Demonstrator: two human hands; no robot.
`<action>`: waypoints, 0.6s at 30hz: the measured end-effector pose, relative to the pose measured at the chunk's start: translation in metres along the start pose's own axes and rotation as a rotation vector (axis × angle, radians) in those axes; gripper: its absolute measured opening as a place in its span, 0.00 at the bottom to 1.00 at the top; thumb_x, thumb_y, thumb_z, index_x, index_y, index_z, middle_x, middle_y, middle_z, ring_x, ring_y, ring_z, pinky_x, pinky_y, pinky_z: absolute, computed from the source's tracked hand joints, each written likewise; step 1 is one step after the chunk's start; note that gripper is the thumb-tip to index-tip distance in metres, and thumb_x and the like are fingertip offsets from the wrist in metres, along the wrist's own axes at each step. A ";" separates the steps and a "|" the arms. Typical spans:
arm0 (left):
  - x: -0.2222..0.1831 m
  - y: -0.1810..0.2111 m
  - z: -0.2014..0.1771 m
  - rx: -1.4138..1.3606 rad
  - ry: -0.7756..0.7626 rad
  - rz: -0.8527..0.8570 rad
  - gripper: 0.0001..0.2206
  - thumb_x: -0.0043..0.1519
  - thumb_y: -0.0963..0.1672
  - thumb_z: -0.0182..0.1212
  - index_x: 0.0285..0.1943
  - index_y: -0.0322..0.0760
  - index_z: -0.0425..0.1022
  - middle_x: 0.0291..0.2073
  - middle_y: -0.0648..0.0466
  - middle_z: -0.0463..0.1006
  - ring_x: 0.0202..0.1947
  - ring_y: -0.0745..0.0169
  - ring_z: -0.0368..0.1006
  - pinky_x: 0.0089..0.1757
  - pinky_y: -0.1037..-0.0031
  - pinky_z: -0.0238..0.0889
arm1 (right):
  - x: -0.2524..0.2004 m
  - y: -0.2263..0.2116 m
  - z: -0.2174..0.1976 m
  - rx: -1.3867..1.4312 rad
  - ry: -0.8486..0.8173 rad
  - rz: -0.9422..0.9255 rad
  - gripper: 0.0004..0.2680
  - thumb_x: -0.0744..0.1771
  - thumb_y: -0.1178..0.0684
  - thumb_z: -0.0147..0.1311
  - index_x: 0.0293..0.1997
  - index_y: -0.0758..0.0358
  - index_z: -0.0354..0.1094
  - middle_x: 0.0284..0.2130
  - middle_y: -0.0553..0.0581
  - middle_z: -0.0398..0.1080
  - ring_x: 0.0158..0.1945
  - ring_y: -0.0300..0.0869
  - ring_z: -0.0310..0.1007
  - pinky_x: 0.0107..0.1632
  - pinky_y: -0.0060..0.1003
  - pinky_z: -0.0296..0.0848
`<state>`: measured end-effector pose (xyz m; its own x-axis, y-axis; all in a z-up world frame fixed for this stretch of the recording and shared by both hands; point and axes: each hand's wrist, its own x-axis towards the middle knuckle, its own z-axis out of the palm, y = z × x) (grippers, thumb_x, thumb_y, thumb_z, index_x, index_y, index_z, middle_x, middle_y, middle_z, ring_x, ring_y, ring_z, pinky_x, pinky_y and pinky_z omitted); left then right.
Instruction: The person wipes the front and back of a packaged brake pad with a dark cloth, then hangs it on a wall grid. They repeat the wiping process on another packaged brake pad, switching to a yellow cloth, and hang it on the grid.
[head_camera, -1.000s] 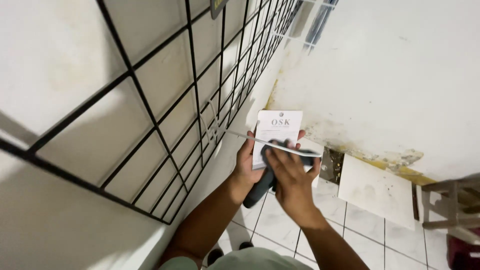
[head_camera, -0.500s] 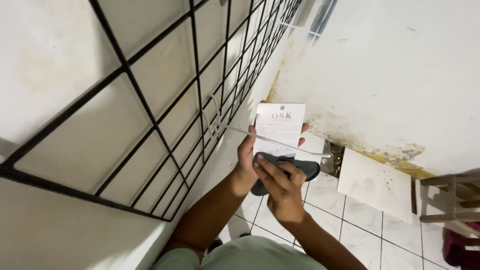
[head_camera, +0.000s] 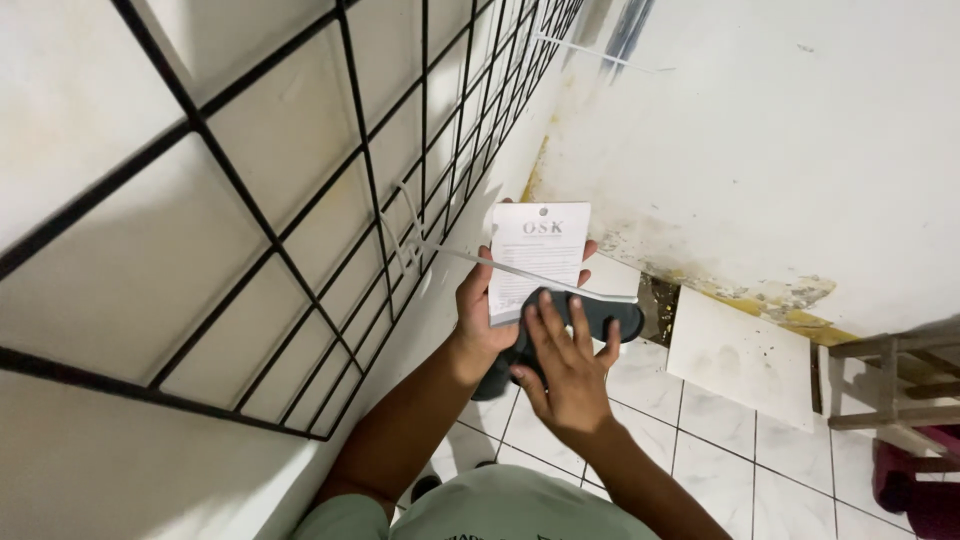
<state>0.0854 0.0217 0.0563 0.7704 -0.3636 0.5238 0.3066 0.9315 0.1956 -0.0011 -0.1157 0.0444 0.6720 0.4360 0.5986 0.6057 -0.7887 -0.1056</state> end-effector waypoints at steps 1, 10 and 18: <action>0.000 -0.006 -0.008 -0.054 0.016 0.010 0.32 0.71 0.61 0.40 0.77 0.42 0.60 0.72 0.31 0.57 0.72 0.23 0.48 0.67 0.38 0.42 | -0.001 0.007 0.003 0.026 0.040 -0.008 0.25 0.70 0.38 0.46 0.76 0.57 0.52 0.75 0.57 0.51 0.79 0.56 0.37 0.70 0.62 0.14; -0.030 -0.045 -0.199 0.206 0.341 0.043 0.22 0.70 0.48 0.48 0.70 0.32 0.65 0.62 0.36 0.72 0.60 0.43 0.72 0.66 0.51 0.54 | 0.042 0.019 -0.022 -0.088 0.085 0.001 0.31 0.69 0.35 0.52 0.78 0.62 0.47 0.77 0.66 0.45 0.79 0.62 0.36 0.67 0.71 0.13; 0.004 -0.001 -0.041 0.030 0.302 -0.104 0.26 0.68 0.60 0.49 0.59 0.43 0.77 0.45 0.43 0.83 0.33 0.66 0.79 0.33 0.90 0.67 | 0.049 0.003 -0.025 -0.074 0.063 -0.078 0.25 0.71 0.39 0.45 0.78 0.56 0.49 0.76 0.59 0.48 0.79 0.56 0.38 0.66 0.73 0.12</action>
<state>0.1108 0.0187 0.0244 0.8683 -0.4392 0.2307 0.3793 0.8874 0.2619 0.0223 -0.1075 0.0933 0.5947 0.4709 0.6516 0.6201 -0.7845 0.0011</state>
